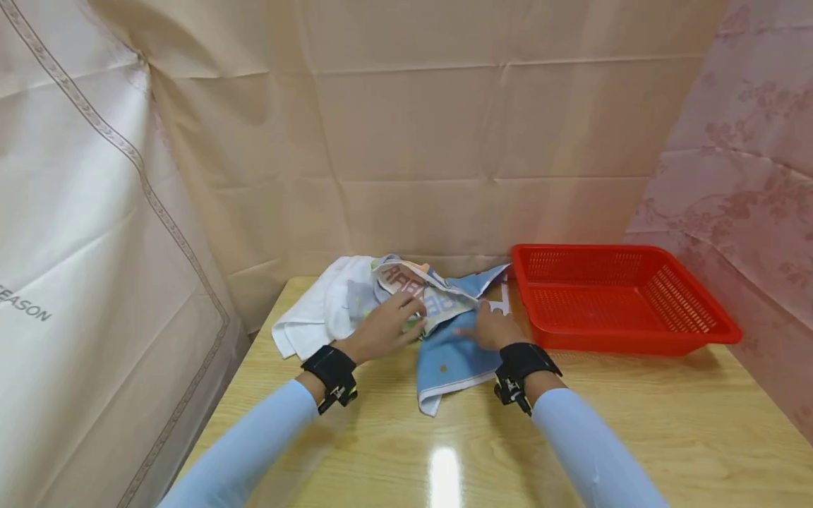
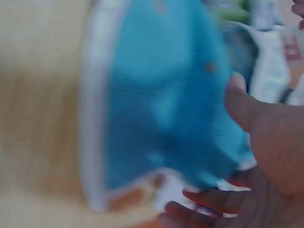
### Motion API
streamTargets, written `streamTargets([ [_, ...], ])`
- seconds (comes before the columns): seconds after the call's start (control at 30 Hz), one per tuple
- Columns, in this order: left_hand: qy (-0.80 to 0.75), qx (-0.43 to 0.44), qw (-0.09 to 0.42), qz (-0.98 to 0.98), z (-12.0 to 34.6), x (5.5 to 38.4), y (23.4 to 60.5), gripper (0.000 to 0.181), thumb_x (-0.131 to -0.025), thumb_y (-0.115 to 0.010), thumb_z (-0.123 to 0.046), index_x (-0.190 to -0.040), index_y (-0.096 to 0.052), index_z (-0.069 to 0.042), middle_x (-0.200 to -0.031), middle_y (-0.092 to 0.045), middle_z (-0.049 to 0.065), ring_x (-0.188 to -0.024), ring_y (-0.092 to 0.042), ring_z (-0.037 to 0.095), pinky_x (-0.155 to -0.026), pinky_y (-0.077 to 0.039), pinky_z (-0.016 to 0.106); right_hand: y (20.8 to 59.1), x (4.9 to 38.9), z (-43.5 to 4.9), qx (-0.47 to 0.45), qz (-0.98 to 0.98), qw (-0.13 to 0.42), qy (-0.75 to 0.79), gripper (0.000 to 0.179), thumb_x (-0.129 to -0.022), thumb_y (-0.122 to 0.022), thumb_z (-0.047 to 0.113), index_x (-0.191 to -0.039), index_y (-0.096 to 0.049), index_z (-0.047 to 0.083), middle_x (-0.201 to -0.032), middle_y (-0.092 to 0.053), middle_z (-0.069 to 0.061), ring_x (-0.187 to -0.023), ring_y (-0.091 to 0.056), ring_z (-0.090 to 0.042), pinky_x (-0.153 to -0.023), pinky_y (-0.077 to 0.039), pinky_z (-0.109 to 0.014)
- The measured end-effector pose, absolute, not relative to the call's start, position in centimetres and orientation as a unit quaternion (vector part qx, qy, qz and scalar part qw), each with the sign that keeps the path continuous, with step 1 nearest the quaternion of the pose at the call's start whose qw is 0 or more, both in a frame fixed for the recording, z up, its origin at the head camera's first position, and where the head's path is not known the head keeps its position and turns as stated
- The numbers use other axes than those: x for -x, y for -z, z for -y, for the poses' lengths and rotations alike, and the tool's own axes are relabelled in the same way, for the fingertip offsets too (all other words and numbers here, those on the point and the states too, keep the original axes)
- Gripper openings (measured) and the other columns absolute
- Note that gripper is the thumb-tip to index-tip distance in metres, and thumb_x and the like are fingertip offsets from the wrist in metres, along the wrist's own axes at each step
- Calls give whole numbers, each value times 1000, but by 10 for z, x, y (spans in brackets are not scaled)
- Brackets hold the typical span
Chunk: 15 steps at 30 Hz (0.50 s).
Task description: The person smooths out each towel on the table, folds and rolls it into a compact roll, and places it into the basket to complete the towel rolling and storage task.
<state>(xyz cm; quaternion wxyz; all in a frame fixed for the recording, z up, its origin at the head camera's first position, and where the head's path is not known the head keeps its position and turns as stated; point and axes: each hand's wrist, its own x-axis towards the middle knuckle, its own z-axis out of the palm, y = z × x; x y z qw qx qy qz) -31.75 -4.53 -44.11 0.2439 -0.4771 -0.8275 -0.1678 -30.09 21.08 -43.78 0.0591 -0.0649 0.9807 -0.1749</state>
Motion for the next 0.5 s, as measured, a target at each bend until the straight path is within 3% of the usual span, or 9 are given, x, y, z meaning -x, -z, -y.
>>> streamTargets([
  [0.07,143,500,202,830,41,312,449,17,-100,-67,-16,-114,-69,-6,-108,-62,7,-93,-58,19,-82,-48,31,450,297,-212,49,-980,63,183,86,-94,-76,37,-139,-34,-23,-121,-58,-41,-112,-60,-52,-96,-49,-58],
  [0.2,97,488,123,858,35,307,461,34,-103,-65,-23,-134,-64,-7,-130,-62,7,-118,-59,22,-100,-47,35,466,295,-218,48,-975,26,214,41,-86,-76,15,-106,-59,-16,-89,-65,-26,-85,-63,-41,-75,-51,-48],
  [0.3,74,460,89,880,34,308,467,46,-105,-61,-31,-146,-56,-10,-145,-55,7,-132,-52,24,-109,-42,39,457,292,-219,54,-962,7,266,29,-90,-69,17,-104,-68,-8,-89,-64,-17,-83,-58,-33,-70,-45,-42],
  [0.43,80,428,82,897,33,312,470,56,-107,-55,-41,-154,-46,-11,-149,-53,8,-132,-53,24,-108,-43,40,414,285,-220,61,-915,-8,398,23,-99,-61,18,-108,-62,-3,-88,-51,-12,-81,-49,-29,-67,-36,-37],
  [0.5,114,412,78,901,29,314,466,61,-106,-53,-46,-155,-43,-11,-144,-57,9,-125,-58,25,-104,-47,40,385,278,-222,76,-892,-26,445,12,-97,-60,10,-96,-53,1,-84,-42,-10,-78,-44,-28,-65,-32,-35],
])
